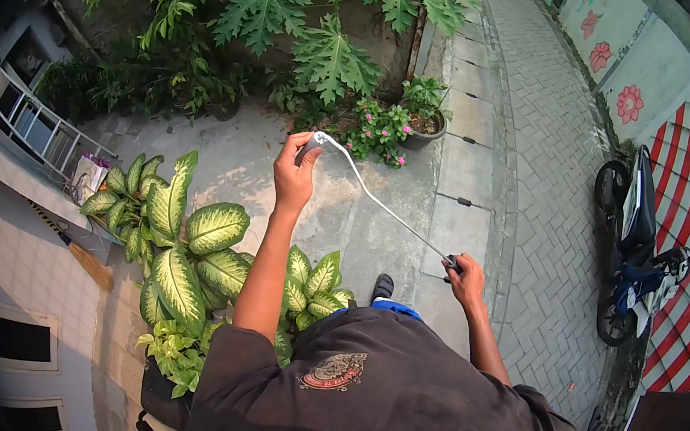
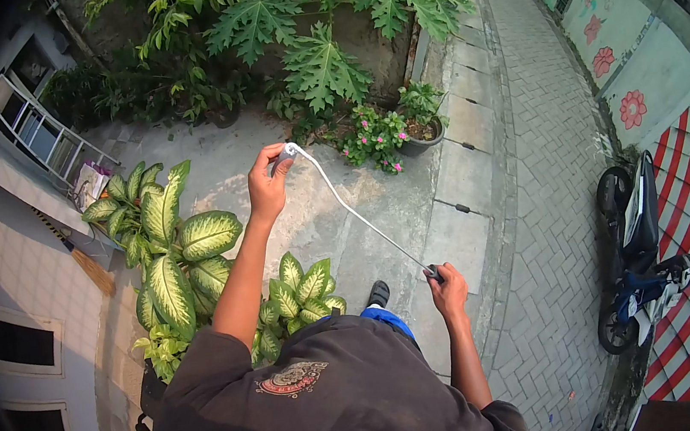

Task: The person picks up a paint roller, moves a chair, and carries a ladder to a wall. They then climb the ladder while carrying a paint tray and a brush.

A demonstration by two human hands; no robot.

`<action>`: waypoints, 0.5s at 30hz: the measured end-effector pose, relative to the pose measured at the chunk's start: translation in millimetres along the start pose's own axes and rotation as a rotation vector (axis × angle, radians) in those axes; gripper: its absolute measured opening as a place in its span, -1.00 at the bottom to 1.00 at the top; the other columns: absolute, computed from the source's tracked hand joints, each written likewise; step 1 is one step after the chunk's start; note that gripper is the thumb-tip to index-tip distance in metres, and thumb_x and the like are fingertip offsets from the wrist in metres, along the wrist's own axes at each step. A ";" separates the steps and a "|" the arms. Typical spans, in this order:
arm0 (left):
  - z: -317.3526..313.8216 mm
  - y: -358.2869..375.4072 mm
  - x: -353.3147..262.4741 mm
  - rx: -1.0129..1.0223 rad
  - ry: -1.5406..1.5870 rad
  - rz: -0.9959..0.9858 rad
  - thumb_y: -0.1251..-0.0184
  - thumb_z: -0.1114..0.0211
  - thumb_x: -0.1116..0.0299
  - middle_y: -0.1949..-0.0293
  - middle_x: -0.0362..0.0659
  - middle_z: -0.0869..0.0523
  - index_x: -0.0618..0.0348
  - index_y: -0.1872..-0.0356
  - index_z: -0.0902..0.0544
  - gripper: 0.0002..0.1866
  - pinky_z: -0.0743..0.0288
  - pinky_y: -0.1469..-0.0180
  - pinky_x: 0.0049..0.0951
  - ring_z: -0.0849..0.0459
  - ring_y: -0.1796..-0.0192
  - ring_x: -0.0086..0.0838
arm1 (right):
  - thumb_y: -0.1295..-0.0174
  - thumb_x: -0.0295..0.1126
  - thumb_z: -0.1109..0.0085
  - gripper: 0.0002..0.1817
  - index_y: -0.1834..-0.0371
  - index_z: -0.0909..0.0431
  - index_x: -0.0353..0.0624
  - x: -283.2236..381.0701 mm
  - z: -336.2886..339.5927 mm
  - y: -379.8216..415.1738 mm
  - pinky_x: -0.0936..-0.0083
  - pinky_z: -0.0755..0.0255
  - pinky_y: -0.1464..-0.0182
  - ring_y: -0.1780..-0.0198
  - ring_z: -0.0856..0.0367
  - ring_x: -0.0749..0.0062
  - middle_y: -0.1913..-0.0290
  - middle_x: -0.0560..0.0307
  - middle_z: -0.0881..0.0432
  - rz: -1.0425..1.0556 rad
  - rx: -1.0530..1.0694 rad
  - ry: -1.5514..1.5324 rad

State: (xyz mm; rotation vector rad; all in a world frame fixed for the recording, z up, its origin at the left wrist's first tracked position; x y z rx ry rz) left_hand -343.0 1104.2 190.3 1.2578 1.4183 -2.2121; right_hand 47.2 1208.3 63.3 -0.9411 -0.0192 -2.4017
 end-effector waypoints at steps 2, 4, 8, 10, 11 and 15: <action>-18.5 -9.3 6.4 0.002 0.024 0.013 -0.32 -0.33 0.42 0.05 -0.07 -0.68 0.31 0.08 -0.55 -0.76 -0.53 -0.01 -0.45 -0.66 0.04 -0.42 | -0.11 -0.29 -0.36 -0.74 0.47 -0.54 -0.25 -7.8 4.4 -13.0 0.28 -0.26 0.42 0.49 -0.43 0.08 0.52 0.02 -0.40 -0.025 -0.017 0.015; -38.9 -22.2 10.4 0.005 0.037 -0.005 -0.32 -0.33 0.43 0.04 -0.07 -0.68 0.31 0.08 -0.55 -0.76 -0.53 -0.02 -0.44 -0.66 0.04 -0.41 | -0.11 -0.28 -0.36 -0.79 0.41 -0.60 -0.20 -19.5 9.2 -27.3 0.27 -0.28 0.40 0.47 -0.46 0.08 0.50 0.03 -0.43 -0.043 -0.009 0.035; -76.8 -41.4 17.8 -0.011 0.074 0.031 -0.28 -0.37 0.44 0.03 -0.09 -0.66 0.28 0.10 -0.55 -0.75 -0.49 -0.06 -0.43 -0.63 0.03 -0.41 | -0.12 -0.25 -0.35 -0.72 0.47 -0.54 -0.26 -30.0 16.4 -56.4 0.28 -0.25 0.43 0.50 -0.42 0.08 0.52 0.01 -0.40 -0.079 -0.019 0.014; -87.6 -51.4 19.0 0.002 0.022 0.019 -0.28 -0.37 0.42 0.01 -0.11 -0.66 0.27 0.08 -0.57 -0.74 -0.45 -0.11 -0.42 -0.61 0.00 -0.40 | -0.13 -0.25 -0.35 -0.72 0.46 -0.54 -0.25 -43.1 12.9 -67.7 0.28 -0.25 0.43 0.50 -0.42 0.08 0.52 0.01 -0.41 -0.065 -0.025 0.016; -92.3 -59.1 23.2 -0.007 0.023 0.005 -0.28 -0.37 0.42 0.01 -0.11 -0.66 0.27 0.08 -0.57 -0.74 -0.45 -0.11 -0.42 -0.61 0.00 -0.40 | -0.14 -0.24 -0.34 -0.72 0.45 -0.55 -0.25 -48.6 11.6 -79.0 0.28 -0.25 0.43 0.50 -0.42 0.07 0.52 0.01 -0.41 -0.046 -0.039 0.014; -103.2 -66.8 40.2 -0.038 0.004 -0.010 -0.33 -0.32 0.39 0.02 -0.09 -0.68 0.27 -0.02 -0.58 -0.70 -0.49 -0.09 -0.42 -0.67 0.02 -0.35 | -0.15 -0.27 -0.33 -0.79 0.37 -0.63 -0.19 -55.6 15.2 -110.4 0.28 -0.32 0.40 0.47 -0.49 0.06 0.50 0.01 -0.48 0.016 -0.046 0.058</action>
Point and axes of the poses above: each hand's wrist, its own y-axis away from the middle knuckle, its own z-axis out of the back of the hand, x = y × z, the point moved 3 cm from there along -y, towards the middle knuckle
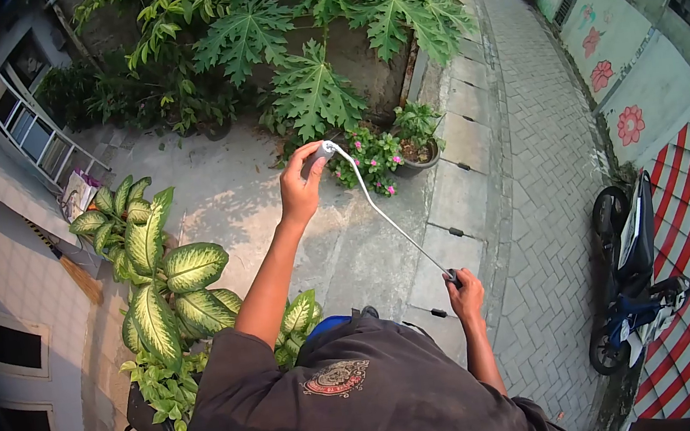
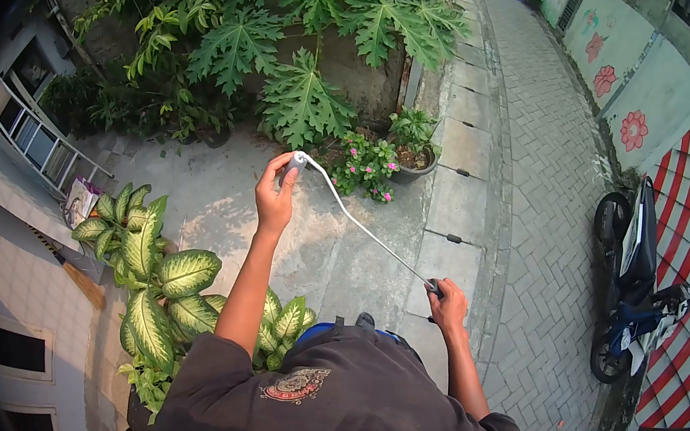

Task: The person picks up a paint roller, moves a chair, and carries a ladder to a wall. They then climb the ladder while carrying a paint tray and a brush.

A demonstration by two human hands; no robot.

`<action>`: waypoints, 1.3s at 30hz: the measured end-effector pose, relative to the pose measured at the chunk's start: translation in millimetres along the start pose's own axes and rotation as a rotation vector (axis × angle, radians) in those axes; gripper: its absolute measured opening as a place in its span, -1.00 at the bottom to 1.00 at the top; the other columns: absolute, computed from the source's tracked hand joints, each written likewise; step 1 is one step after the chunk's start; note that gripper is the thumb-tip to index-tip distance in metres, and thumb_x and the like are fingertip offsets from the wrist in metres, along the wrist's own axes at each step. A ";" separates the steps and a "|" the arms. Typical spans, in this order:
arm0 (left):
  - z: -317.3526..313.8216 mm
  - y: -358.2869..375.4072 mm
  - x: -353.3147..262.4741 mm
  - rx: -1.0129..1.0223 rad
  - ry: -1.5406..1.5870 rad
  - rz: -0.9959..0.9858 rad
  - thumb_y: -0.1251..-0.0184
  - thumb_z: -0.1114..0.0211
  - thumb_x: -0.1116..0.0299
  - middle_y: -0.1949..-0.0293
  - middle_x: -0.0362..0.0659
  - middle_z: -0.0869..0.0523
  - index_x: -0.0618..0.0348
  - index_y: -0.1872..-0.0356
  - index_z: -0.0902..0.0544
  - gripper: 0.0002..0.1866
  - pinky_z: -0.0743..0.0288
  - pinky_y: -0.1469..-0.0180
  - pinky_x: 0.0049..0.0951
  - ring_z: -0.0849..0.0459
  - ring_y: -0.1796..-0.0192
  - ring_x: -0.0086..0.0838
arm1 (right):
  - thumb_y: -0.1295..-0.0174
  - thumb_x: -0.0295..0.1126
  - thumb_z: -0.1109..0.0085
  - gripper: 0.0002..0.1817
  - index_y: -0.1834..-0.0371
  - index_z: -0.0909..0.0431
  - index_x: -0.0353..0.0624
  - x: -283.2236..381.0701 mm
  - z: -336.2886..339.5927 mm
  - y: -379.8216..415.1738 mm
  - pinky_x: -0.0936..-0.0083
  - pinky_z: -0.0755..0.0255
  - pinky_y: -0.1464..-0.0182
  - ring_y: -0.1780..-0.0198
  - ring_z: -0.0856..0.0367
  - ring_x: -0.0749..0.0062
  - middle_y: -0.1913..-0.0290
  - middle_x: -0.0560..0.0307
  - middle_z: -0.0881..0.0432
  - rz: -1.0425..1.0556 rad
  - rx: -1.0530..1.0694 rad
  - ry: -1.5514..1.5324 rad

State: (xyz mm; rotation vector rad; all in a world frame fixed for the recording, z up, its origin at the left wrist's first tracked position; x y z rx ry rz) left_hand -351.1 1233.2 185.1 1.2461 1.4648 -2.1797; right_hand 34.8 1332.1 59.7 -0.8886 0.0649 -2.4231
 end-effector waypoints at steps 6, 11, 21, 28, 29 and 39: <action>3.7 -2.4 11.4 -0.055 -0.127 0.115 -0.28 -0.36 0.42 0.11 -0.08 -0.72 0.26 -0.01 -0.61 -0.70 -0.51 -0.03 -0.40 -0.68 0.06 -0.36 | -0.17 -0.28 -0.31 -0.82 0.30 -0.66 -0.15 -7.4 -2.0 -36.1 0.25 -0.40 0.36 0.42 -0.56 0.04 0.45 0.01 -0.55 0.047 0.085 -0.026; 7.5 -14.1 11.8 -0.100 -0.245 -0.008 -0.20 -0.41 0.43 0.13 -0.06 -0.71 0.27 0.06 -0.65 -0.71 -0.50 -0.04 -0.38 -0.67 0.06 -0.28 | -0.13 -0.32 -0.32 -0.85 0.26 -0.69 -0.09 -13.3 -16.0 -53.0 0.24 -0.40 0.35 0.39 -0.59 0.03 0.43 0.02 -0.57 0.079 0.142 -0.048; -21.2 -41.1 17.7 -0.045 -0.197 -0.036 -0.17 -0.42 0.49 0.14 -0.09 -0.70 0.29 0.11 -0.67 -0.74 -0.51 0.03 -0.45 -0.67 0.09 -0.35 | -0.15 -0.30 -0.32 -0.83 0.31 -0.64 -0.16 -13.8 -25.8 -58.2 0.26 -0.34 0.38 0.47 -0.51 0.04 0.47 -0.02 -0.54 0.048 0.083 -0.144; -24.4 -62.5 36.8 0.025 -0.160 0.051 -0.22 -0.41 0.45 0.07 -0.10 -0.70 0.29 0.03 -0.67 -0.70 -0.49 -0.01 -0.48 -0.66 0.06 -0.43 | -0.15 -0.31 -0.32 -0.84 0.27 -0.66 -0.11 -11.6 -39.3 -68.0 0.25 -0.42 0.32 0.39 -0.60 0.01 0.42 -0.03 -0.60 -0.015 0.150 -0.095; -20.7 -66.1 44.2 0.022 -0.160 0.055 -0.22 -0.41 0.45 0.07 -0.10 -0.70 0.29 0.03 -0.67 -0.70 -0.49 -0.01 -0.48 -0.66 0.06 -0.43 | -0.15 -0.30 -0.32 -0.84 0.26 -0.66 -0.11 -7.7 -43.3 -71.1 0.25 -0.43 0.32 0.38 -0.60 0.01 0.41 -0.04 -0.61 -0.019 0.162 -0.094; 55.5 -108.7 114.2 -0.068 -0.206 0.103 -0.23 -0.39 0.43 0.12 -0.05 -0.74 0.24 0.06 -0.70 -0.74 -0.53 0.03 -0.42 -0.70 0.10 -0.34 | -0.12 -0.33 -0.33 -0.82 0.30 -0.62 -0.18 50.1 -112.4 -134.8 0.26 -0.41 0.32 0.40 -0.58 0.00 0.42 -0.09 -0.60 0.053 0.235 -0.145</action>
Point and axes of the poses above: each hand's wrist, its own y-axis away from the middle knuckle, its own z-axis out of the back of the hand, x = y × z, the point moved 3 cm from there along -y, towards the middle knuckle
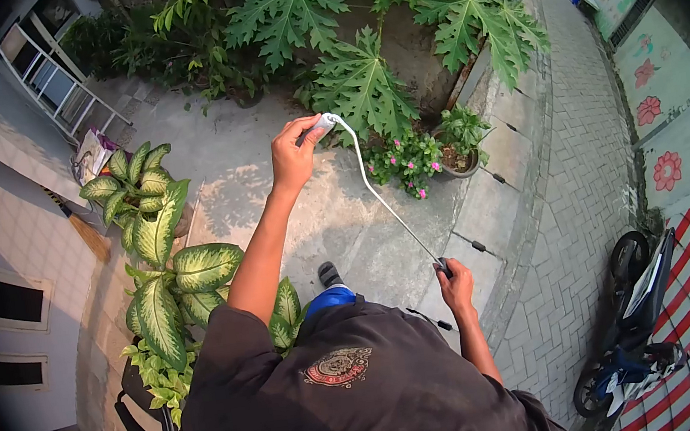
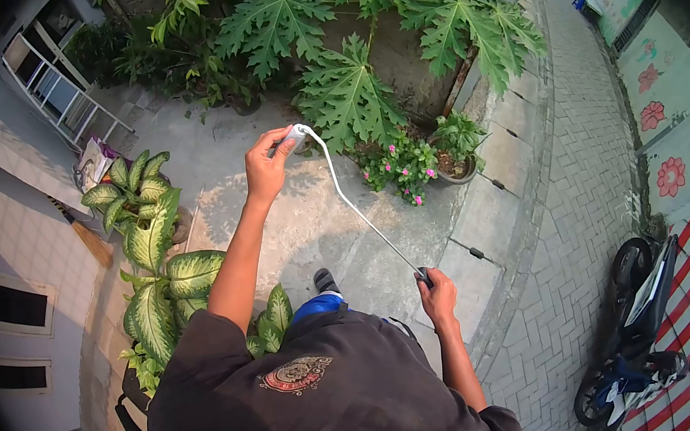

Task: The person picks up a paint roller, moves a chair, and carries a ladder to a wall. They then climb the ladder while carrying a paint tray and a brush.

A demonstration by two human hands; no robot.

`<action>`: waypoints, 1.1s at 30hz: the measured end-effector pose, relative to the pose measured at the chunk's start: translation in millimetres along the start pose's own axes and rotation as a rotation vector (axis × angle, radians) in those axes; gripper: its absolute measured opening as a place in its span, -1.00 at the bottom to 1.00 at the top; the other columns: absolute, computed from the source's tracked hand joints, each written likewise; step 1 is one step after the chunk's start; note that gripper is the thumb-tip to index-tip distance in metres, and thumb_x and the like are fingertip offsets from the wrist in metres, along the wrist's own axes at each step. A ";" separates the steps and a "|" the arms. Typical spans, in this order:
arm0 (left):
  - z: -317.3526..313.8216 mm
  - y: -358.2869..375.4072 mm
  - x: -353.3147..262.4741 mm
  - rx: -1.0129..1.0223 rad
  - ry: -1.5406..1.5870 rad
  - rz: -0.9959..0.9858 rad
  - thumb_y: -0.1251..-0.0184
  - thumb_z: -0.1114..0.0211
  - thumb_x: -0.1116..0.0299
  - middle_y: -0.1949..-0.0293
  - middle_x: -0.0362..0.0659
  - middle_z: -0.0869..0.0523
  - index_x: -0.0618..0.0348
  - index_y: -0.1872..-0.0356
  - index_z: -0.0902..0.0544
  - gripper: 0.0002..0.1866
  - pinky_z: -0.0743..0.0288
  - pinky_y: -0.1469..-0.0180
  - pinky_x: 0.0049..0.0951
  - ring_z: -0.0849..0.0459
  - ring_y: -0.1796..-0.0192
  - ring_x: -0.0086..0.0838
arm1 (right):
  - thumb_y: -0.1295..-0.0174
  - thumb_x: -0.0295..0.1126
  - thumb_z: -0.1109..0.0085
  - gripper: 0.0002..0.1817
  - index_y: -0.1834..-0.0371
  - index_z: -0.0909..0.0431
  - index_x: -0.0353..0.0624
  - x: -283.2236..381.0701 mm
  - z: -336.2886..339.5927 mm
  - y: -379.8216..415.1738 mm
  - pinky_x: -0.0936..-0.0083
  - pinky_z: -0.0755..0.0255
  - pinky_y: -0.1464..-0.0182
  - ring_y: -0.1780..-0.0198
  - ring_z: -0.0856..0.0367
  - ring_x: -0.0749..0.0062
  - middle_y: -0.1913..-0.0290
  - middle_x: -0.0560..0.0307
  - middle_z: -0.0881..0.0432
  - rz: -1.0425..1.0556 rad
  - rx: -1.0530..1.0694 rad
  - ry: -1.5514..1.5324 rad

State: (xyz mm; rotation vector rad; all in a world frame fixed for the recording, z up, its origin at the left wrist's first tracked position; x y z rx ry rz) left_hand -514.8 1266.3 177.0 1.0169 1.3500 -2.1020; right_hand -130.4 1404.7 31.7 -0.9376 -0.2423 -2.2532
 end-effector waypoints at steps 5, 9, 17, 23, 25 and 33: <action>40.7 -27.1 47.5 -0.089 -0.019 0.050 -0.32 -0.31 0.40 0.17 -0.08 -0.75 0.25 0.03 -0.68 -0.75 -0.52 0.05 -0.45 -0.70 0.12 -0.40 | -0.09 -0.36 -0.34 -0.81 0.23 -0.65 -0.13 32.3 -36.7 -60.1 0.23 -0.46 0.26 0.31 -0.64 -0.04 0.35 -0.08 -0.65 0.028 0.106 0.044; 80.8 -45.2 74.8 -0.146 0.060 0.194 -0.35 -0.28 0.37 0.19 -0.13 -0.75 0.26 0.01 -0.66 -0.73 -0.51 0.07 -0.48 -0.68 0.14 -0.50 | -0.11 -0.33 -0.33 -0.80 0.37 -0.57 -0.24 72.3 -71.2 -104.8 0.25 -0.37 0.36 0.44 -0.52 -0.05 0.47 -0.15 -0.56 0.164 0.093 0.004; 157.3 -62.9 128.1 -0.271 0.038 0.257 -0.31 -0.29 0.36 0.22 -0.22 -0.72 0.25 -0.01 -0.65 -0.70 -0.47 0.15 -0.56 -0.59 0.21 -0.64 | -0.11 -0.35 -0.33 -0.83 0.29 -0.63 -0.17 125.6 -135.8 -162.9 0.22 -0.44 0.28 0.33 -0.62 -0.05 0.36 -0.08 -0.64 0.220 0.244 0.039; 184.9 -70.2 141.3 -0.342 0.002 0.274 -0.32 -0.28 0.36 0.24 -0.24 -0.72 0.26 0.00 -0.65 -0.71 -0.46 0.18 -0.59 -0.58 0.25 -0.66 | -0.10 -0.33 -0.34 -0.82 0.32 -0.63 -0.17 148.2 -165.7 -188.7 0.24 -0.44 0.31 0.36 -0.61 -0.05 0.40 -0.10 -0.63 0.258 0.299 0.056; 190.6 -73.8 148.0 -0.374 -0.025 0.309 -0.34 -0.29 0.34 0.25 -0.24 -0.72 0.27 0.00 -0.65 -0.71 -0.45 0.19 -0.59 -0.58 0.25 -0.67 | -0.09 -0.33 -0.35 -0.82 0.33 -0.62 -0.18 153.8 -176.4 -200.1 0.23 -0.43 0.31 0.36 -0.60 -0.07 0.41 -0.12 -0.62 0.256 0.328 0.047; 211.1 -102.5 178.8 -0.534 -0.011 0.305 -0.41 -0.24 0.33 0.20 -0.18 -0.75 0.30 0.01 -0.65 -0.73 -0.47 0.08 -0.58 -0.62 0.17 -0.64 | -0.07 -0.35 -0.34 -0.81 0.36 -0.59 -0.21 176.0 -218.0 -273.5 0.20 -0.42 0.31 0.37 -0.58 -0.12 0.41 -0.18 -0.60 0.351 0.433 -0.012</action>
Point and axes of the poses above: each hand's wrist, its own y-axis away from the middle knuckle, its own z-axis out of the back of the hand, x = y × z, the point moved 3 cm from there along -y, towards the middle knuckle
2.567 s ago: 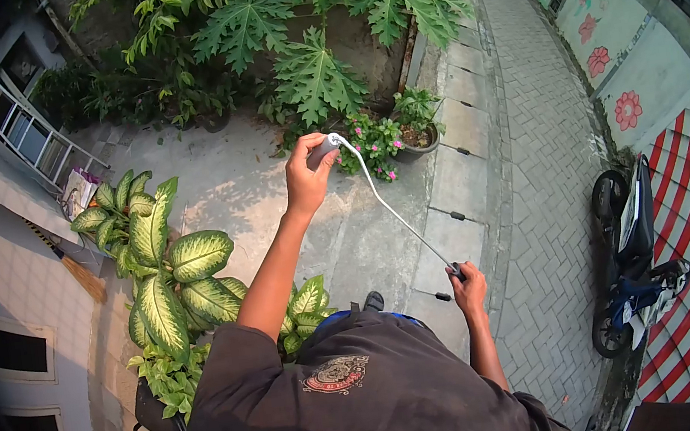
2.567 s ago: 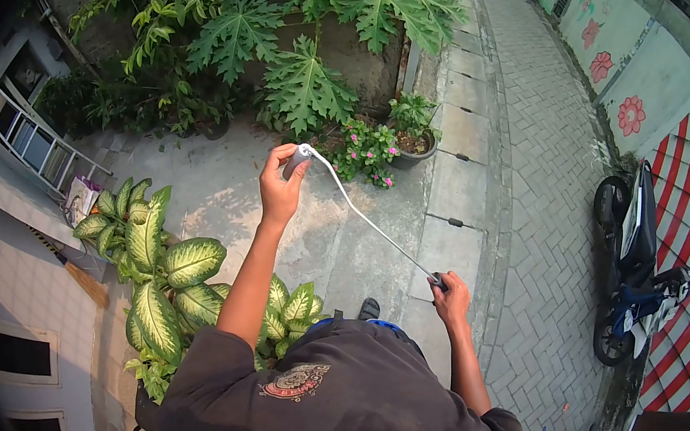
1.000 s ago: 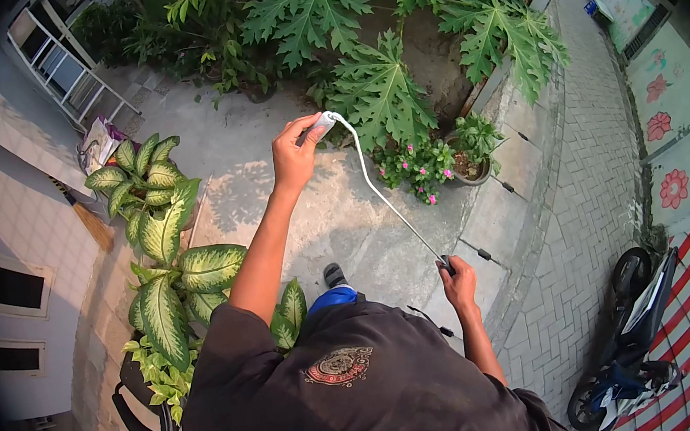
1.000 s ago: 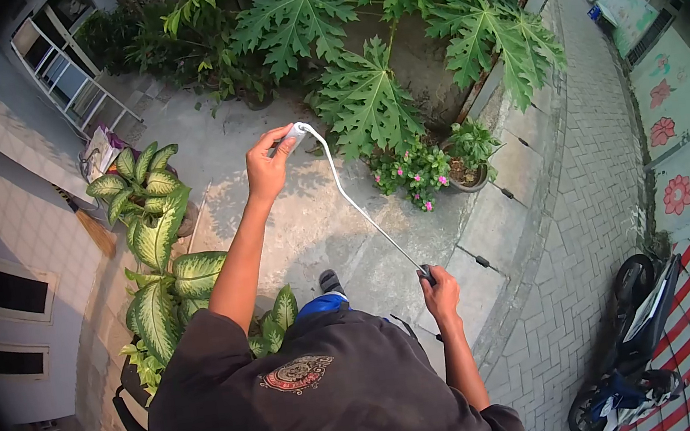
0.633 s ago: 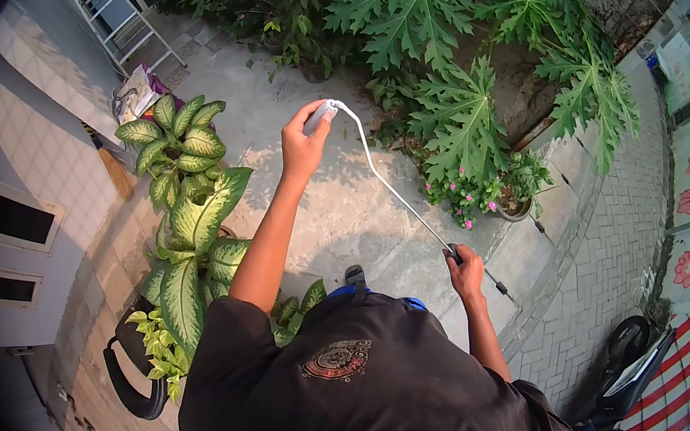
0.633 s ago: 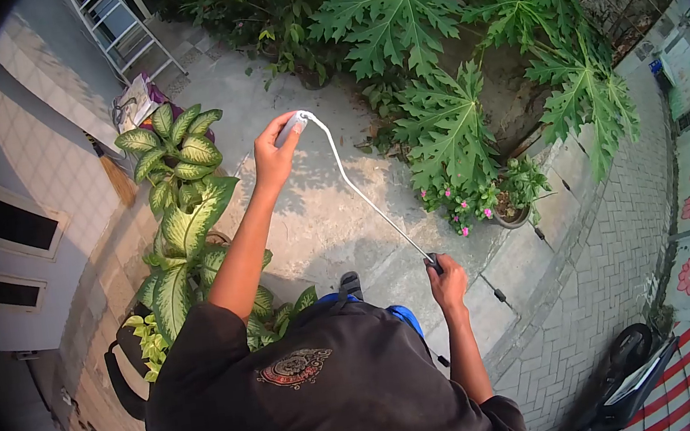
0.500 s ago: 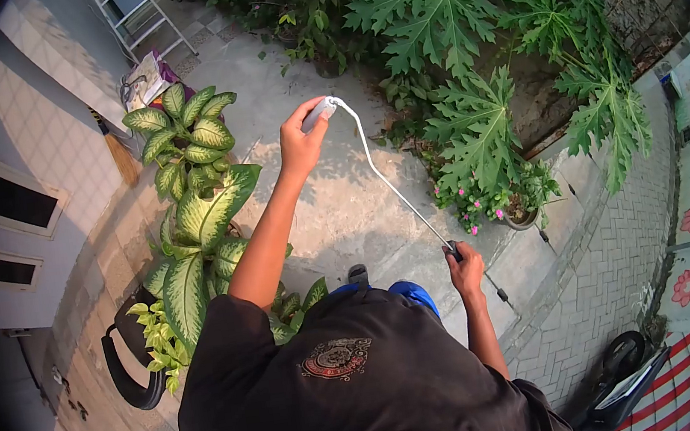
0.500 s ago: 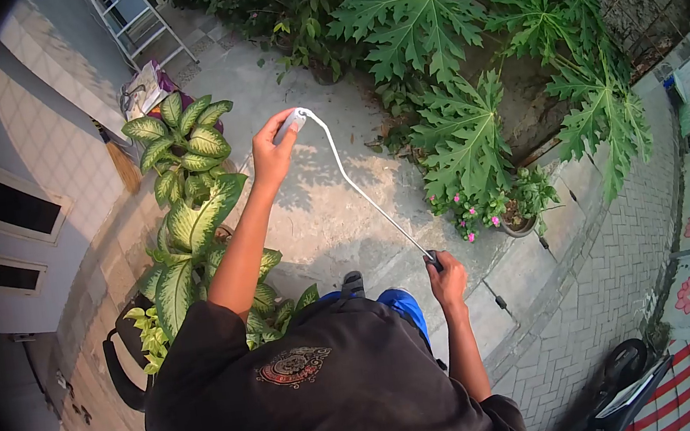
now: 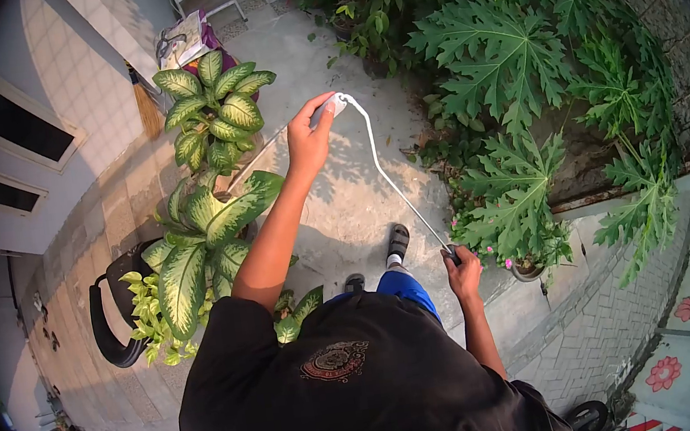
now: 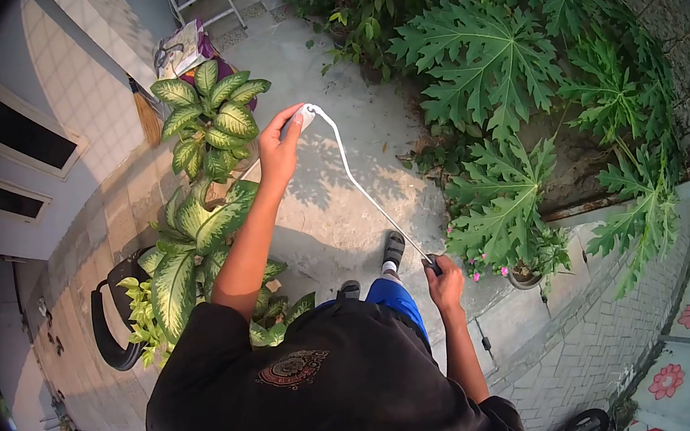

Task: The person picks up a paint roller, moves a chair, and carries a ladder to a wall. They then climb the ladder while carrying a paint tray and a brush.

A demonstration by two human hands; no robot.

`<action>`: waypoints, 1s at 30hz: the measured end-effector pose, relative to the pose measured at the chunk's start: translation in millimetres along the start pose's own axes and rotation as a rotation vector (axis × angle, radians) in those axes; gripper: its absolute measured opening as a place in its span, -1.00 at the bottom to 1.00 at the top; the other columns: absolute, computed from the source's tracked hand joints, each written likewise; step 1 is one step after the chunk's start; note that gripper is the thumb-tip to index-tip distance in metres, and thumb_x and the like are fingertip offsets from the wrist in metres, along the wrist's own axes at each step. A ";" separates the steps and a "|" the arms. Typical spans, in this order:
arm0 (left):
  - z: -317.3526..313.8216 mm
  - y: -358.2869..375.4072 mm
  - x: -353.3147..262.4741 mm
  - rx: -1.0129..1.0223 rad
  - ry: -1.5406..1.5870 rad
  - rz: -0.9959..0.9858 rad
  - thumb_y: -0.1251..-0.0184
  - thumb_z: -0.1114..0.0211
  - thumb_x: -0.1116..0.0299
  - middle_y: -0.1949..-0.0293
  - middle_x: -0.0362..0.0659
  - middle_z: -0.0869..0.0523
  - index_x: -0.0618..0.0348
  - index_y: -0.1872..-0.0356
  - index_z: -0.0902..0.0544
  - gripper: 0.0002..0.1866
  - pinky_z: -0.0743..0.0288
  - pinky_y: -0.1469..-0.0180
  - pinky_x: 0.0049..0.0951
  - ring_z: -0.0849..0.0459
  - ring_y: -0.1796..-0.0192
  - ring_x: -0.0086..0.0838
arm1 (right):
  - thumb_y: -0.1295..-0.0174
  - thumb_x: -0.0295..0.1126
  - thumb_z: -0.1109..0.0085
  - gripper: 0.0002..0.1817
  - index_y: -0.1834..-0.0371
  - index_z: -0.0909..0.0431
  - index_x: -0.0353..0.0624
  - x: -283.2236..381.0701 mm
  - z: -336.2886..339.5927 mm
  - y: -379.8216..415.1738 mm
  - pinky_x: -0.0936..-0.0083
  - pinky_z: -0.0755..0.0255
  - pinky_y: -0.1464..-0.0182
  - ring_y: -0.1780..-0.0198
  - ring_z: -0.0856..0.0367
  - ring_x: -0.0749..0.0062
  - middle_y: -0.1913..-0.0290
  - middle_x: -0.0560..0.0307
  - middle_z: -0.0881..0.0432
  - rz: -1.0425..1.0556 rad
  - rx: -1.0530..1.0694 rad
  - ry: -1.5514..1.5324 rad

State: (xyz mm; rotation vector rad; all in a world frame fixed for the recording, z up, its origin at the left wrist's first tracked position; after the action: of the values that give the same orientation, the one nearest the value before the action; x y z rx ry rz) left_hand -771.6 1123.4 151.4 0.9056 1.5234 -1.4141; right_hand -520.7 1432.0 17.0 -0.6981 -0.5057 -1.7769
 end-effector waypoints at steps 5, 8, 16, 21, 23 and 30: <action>-17.0 -34.8 0.2 -0.082 -0.049 -0.039 -0.37 -0.26 0.40 0.09 -0.11 -0.73 0.30 0.03 -0.65 -0.76 -0.49 0.00 -0.52 -0.65 0.07 -0.56 | -0.09 -0.33 -0.33 -0.80 0.36 -0.59 -0.22 0.7 5.8 -67.0 0.18 -0.42 0.30 0.37 -0.57 -0.14 0.41 -0.18 -0.59 0.051 0.073 0.018; -28.1 -56.3 -8.8 -0.139 -0.214 -0.241 -0.29 -0.31 0.47 0.05 -0.07 -0.72 0.28 0.08 -0.66 -0.79 -0.51 -0.02 -0.44 -0.68 0.04 -0.42 | -0.10 -0.32 -0.32 -0.77 0.41 -0.53 -0.27 -2.3 8.5 -104.8 0.21 -0.37 0.33 0.42 -0.49 -0.10 0.46 -0.19 -0.53 0.115 0.088 -0.032; -63.9 -101.7 -12.7 -0.207 -0.668 -0.486 -0.07 -0.43 0.50 0.14 -0.09 -0.69 0.23 0.19 -0.68 -0.76 -0.52 0.06 -0.27 -0.66 0.09 -0.18 | -0.11 -0.31 -0.26 -0.77 0.32 -0.61 -0.28 -14.7 12.0 -189.4 0.26 -0.43 0.27 0.38 -0.56 -0.07 0.44 -0.16 -0.56 0.307 0.155 -0.112; -69.1 -122.2 -6.9 -0.252 -0.844 -0.502 -0.06 -0.44 0.49 0.13 -0.12 -0.70 0.22 0.21 -0.70 -0.77 -0.50 0.06 -0.26 -0.64 0.11 -0.18 | -0.10 -0.32 -0.27 -0.75 0.20 -0.65 -0.19 -17.2 12.3 -222.4 0.22 -0.50 0.12 0.21 -0.63 -0.11 0.24 -0.11 -0.66 0.219 0.274 -0.096; -70.5 -123.9 -4.6 -0.260 -0.876 -0.490 -0.07 -0.43 0.49 0.14 -0.12 -0.70 0.21 0.20 -0.71 -0.77 -0.50 0.07 -0.27 -0.64 0.12 -0.18 | -0.09 -0.33 -0.26 -0.73 0.15 -0.67 -0.16 -21.9 9.6 -232.3 0.25 -0.51 0.09 0.18 -0.65 -0.07 0.20 -0.08 -0.69 0.215 0.290 -0.065; -60.5 -142.1 11.2 -0.221 -0.845 -0.395 -0.16 -0.41 0.47 0.19 -0.04 -0.75 0.25 0.18 -0.71 -0.79 -0.57 0.19 -0.33 -0.73 0.22 -0.19 | -0.11 -0.33 -0.27 -0.73 0.13 -0.68 -0.16 -19.9 6.3 -268.5 0.27 -0.51 0.07 0.18 -0.66 -0.06 0.18 -0.08 -0.69 0.280 0.335 -0.072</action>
State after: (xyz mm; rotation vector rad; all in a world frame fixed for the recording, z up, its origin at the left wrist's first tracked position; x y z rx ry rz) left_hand -912.9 1168.9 195.4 -0.1642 1.1742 -1.5695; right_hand -771.0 1531.1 9.2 -0.5672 -0.6995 -1.3679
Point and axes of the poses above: each hand's wrist, its own y-axis away from the middle knuckle, its own z-axis out of the back of the hand, x = y × z, the point moved 3 cm from there along -y, towards the middle knuckle
